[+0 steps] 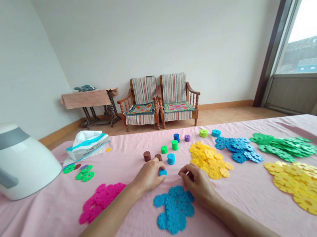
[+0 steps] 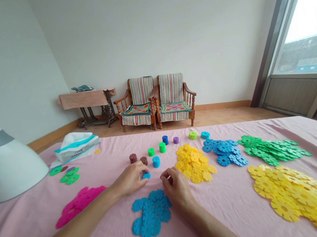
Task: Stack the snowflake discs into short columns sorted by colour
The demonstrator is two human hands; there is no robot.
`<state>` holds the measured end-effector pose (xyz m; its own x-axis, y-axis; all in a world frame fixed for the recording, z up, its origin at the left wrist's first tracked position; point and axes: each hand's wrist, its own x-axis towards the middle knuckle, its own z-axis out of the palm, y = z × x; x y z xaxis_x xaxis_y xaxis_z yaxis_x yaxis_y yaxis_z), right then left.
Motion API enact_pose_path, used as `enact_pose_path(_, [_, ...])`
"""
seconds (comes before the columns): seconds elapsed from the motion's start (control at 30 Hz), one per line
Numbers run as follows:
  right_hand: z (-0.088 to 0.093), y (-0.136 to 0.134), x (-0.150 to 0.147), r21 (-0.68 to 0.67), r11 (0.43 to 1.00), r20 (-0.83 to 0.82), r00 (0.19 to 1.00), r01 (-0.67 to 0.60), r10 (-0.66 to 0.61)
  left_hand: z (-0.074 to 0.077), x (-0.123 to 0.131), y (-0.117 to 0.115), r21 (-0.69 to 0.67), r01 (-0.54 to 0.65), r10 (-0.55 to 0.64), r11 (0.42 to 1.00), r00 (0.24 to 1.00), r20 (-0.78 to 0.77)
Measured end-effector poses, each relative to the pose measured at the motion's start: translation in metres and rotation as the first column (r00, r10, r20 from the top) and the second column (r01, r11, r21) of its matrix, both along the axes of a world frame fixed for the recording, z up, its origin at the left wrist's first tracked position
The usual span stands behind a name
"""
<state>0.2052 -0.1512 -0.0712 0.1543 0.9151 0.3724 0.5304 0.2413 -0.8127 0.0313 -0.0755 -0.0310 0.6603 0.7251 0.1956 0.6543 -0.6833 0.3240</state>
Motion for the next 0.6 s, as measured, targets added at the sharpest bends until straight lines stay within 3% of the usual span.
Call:
enact_pose_path(0.27, [-0.008, 0.005, 0.001, 0.034, 0.999, 0.004, 1.0, 0.03, -0.03, -0.01, 0.004, -0.011, -0.028, -0.167, 0.169, 0.986, 0.962, 0.215])
enact_pose_path(0.43, [-0.003, 0.021, -0.005, 0.054, 0.988, 0.166, 0.975, 0.143, -0.15, -0.011, 0.01, -0.014, -0.044, -0.187, 0.192, 0.981, 0.968, 0.164])
enact_pose_path(0.6, [-0.006, 0.036, -0.013, -0.016, 0.985, 0.301, 0.941, 0.17, -0.158, -0.016, 0.012, -0.011, -0.062, -0.192, 0.198, 0.98, 0.973, 0.12])
